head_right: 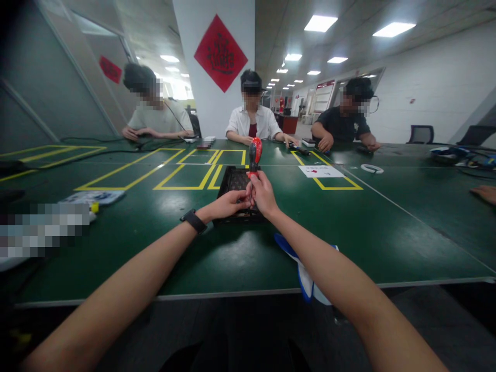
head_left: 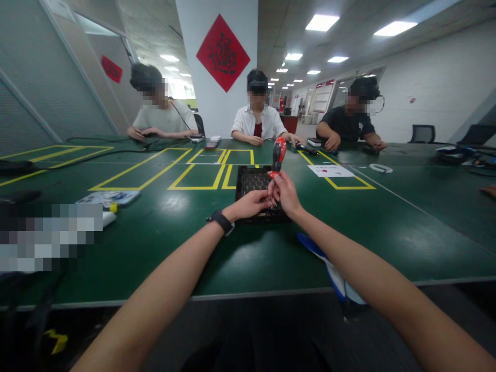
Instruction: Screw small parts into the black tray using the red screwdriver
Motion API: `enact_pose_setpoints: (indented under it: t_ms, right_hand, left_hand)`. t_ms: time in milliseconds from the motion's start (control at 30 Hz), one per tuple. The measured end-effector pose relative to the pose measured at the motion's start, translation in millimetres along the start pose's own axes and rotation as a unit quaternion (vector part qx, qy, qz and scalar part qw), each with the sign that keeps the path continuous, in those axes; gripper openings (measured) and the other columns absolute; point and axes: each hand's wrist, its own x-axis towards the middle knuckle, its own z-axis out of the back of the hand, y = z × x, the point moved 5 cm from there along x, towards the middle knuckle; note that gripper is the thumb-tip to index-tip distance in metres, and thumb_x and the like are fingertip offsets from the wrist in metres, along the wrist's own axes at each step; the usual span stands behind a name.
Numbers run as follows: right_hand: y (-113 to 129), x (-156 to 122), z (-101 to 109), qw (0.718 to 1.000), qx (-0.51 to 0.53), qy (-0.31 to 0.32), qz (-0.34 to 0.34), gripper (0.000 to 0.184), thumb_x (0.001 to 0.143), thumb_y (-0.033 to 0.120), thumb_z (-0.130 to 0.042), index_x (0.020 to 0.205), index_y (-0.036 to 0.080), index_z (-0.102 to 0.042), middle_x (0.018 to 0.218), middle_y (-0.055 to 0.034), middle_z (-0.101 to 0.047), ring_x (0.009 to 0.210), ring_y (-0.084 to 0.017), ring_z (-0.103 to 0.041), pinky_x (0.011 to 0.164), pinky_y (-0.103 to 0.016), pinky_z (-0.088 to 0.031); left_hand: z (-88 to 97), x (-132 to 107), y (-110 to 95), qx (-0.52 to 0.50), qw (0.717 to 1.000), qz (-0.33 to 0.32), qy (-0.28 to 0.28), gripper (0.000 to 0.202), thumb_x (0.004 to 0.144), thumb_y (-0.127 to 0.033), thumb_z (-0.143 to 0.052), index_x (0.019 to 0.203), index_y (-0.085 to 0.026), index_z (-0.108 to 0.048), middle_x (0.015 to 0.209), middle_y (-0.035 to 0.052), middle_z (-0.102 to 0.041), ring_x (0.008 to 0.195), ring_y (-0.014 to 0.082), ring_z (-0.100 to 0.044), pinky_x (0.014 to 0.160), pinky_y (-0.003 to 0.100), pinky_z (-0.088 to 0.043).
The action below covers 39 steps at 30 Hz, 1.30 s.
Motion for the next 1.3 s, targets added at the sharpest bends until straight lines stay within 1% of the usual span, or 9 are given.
enact_pose_setpoints:
  t_ms: [133, 233, 567, 700, 833, 967, 1167, 1233, 1300]
  right_hand:
    - [3.6, -1.3, -0.7, 1.000, -0.013, -0.013, 0.025, 0.027, 0.087, 0.043, -0.043, 0.099, 0.019, -0.049, 0.053, 0.0067, -0.052, 0.036, -0.004, -0.036, 0.035, -0.016, -0.025]
    - [3.9, -1.7, -0.8, 0.999, -0.017, -0.010, 0.026, 0.026, 0.087, 0.042, -0.044, 0.100, 0.019, -0.048, 0.053, 0.0066, -0.053, 0.036, -0.004, -0.036, 0.035, -0.016, -0.024]
    - [1.1, -1.0, -0.3, 1.000, -0.001, 0.005, 0.005, 0.027, 0.087, 0.045, -0.043, 0.099, 0.021, -0.045, 0.054, 0.0079, -0.053, 0.032, -0.004, -0.034, 0.032, -0.016, -0.026]
    - [4.1, -2.4, -0.1, 1.000, -0.014, -0.006, 0.023, 0.027, 0.087, 0.045, -0.044, 0.099, 0.022, -0.045, 0.055, 0.0071, -0.053, 0.035, -0.004, -0.034, 0.035, -0.017, -0.026]
    - [7.0, -2.7, 0.9, 0.999, -0.028, -0.026, 0.032, 0.027, 0.087, 0.046, -0.044, 0.098, 0.021, -0.045, 0.054, 0.0068, -0.053, 0.037, -0.004, -0.036, 0.036, -0.017, -0.024]
    - [6.3, -1.1, 1.8, 0.999, -0.031, -0.027, 0.030, 0.027, 0.087, 0.046, -0.043, 0.098, 0.021, -0.046, 0.054, 0.0070, -0.052, 0.036, -0.004, -0.035, 0.035, -0.017, -0.022]
    - [1.6, 0.2, 2.6, 1.000, -0.023, -0.005, 0.009, 0.030, 0.088, 0.045, -0.041, 0.100, 0.019, -0.049, 0.053, 0.0070, -0.051, 0.033, -0.005, -0.034, 0.033, -0.018, -0.025]
    - [2.2, -0.4, 2.3, 1.000, -0.022, -0.009, 0.010, 0.031, 0.088, 0.046, -0.041, 0.101, 0.020, -0.049, 0.052, 0.0073, -0.051, 0.034, -0.005, -0.034, 0.034, -0.018, -0.026]
    - [4.3, -1.1, 1.7, 0.999, -0.026, -0.017, 0.017, 0.031, 0.087, 0.047, -0.042, 0.101, 0.020, -0.049, 0.052, 0.0074, -0.050, 0.035, -0.004, -0.035, 0.035, -0.017, -0.026]
  left_hand:
    - [2.8, 0.1, 6.7, 0.058, 0.997, 0.025, -0.046, 0.034, 0.076, -0.044, -0.059, 0.081, -0.011, -0.060, 0.072, 0.0012, -0.059, 0.064, 0.0128, -0.050, 0.062, 0.025, -0.040]
    - [3.9, 0.8, 8.7, 0.079, 0.995, 0.022, -0.054, 0.034, 0.072, -0.045, -0.064, 0.075, -0.011, -0.059, 0.065, -0.0003, -0.056, 0.060, 0.0118, -0.048, 0.057, 0.023, -0.037]
    - [3.8, -0.5, -1.4, -0.024, 1.000, -0.015, -0.007, 0.019, 0.077, -0.028, -0.059, 0.083, -0.010, -0.064, 0.081, 0.0049, -0.067, 0.076, 0.0151, -0.059, 0.075, 0.026, -0.044]
    - [4.7, 0.1, -0.6, -0.004, 0.999, 0.006, -0.034, 0.025, 0.075, -0.034, -0.061, 0.083, -0.011, -0.062, 0.076, 0.0031, -0.064, 0.069, 0.0133, -0.056, 0.068, 0.025, -0.044]
    - [7.1, -0.4, 2.6, 0.048, 0.996, 0.031, -0.068, 0.029, 0.071, -0.041, -0.065, 0.074, -0.012, -0.060, 0.068, 0.0005, -0.060, 0.062, 0.0117, -0.052, 0.061, 0.023, -0.040]
    - [7.1, -0.6, 2.7, 0.049, 0.997, 0.020, -0.057, 0.024, 0.073, -0.036, -0.063, 0.073, -0.012, -0.061, 0.068, 0.0005, -0.061, 0.062, 0.0114, -0.052, 0.062, 0.023, -0.040]
    - [3.0, -0.2, -1.4, -0.003, 1.000, 0.002, 0.001, 0.019, 0.081, -0.027, -0.053, 0.081, -0.012, -0.064, 0.082, 0.0044, -0.068, 0.075, 0.0141, -0.060, 0.074, 0.025, -0.044]
    - [2.7, 0.1, -1.1, -0.008, 1.000, 0.000, -0.004, 0.021, 0.082, -0.029, -0.053, 0.084, -0.011, -0.064, 0.082, 0.0049, -0.068, 0.074, 0.0143, -0.059, 0.073, 0.026, -0.044]
    - [4.5, 0.2, 1.0, 0.010, 0.999, 0.004, -0.034, 0.025, 0.080, -0.035, -0.057, 0.082, -0.011, -0.062, 0.076, 0.0036, -0.065, 0.070, 0.0139, -0.057, 0.068, 0.025, -0.044]
